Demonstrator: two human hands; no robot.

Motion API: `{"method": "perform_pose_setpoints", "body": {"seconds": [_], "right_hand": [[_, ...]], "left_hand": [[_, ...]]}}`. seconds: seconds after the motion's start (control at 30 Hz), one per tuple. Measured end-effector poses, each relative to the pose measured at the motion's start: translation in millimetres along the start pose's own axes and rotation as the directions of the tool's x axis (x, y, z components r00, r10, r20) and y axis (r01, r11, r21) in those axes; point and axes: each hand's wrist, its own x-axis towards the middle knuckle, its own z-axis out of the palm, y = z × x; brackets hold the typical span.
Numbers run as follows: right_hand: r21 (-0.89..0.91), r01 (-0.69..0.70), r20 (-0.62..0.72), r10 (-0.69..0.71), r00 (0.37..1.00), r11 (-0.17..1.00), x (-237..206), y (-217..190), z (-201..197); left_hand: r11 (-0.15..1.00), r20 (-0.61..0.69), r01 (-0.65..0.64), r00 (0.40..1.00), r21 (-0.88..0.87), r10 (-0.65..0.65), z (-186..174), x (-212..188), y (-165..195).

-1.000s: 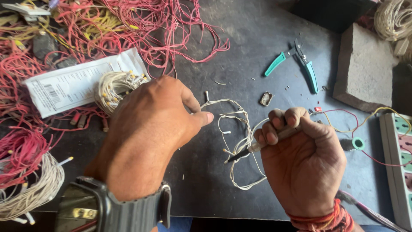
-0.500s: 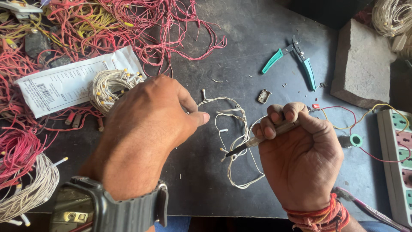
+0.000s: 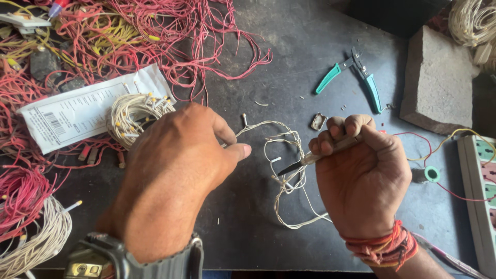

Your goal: The person uses a multimeter to test individual LED bulbs on a string of lights. They then use a soldering iron to reattach wires to the LED circuit board. The person continues to test and repair the lights.

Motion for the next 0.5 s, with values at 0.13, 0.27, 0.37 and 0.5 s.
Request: {"method": "perform_pose_setpoints", "body": {"seconds": [0.13,0.27,0.37,0.5], "right_hand": [[-0.023,0.032,-0.027,-0.033,0.999,0.999,15.7,-2.3,-2.8],[-0.026,0.046,-0.047,-0.047,0.998,0.999,27.6,-11.0,6.6],[-0.039,0.032,-0.069,-0.035,0.997,0.999,22.1,-21.0,14.3],[-0.062,-0.012,-0.032,0.01,0.999,0.998,11.8,-27.0,14.2]], "left_hand": [[0.998,0.027,0.065,0.997,0.028,-0.065,-4.6,3.2,4.9],[0.977,0.088,0.187,0.977,0.101,-0.196,-5.4,12.4,12.5],[0.976,0.136,0.194,0.969,0.096,-0.206,-2.9,11.2,11.2],[0.983,0.187,0.146,0.969,0.108,-0.164,5.7,10.9,8.2]]}}
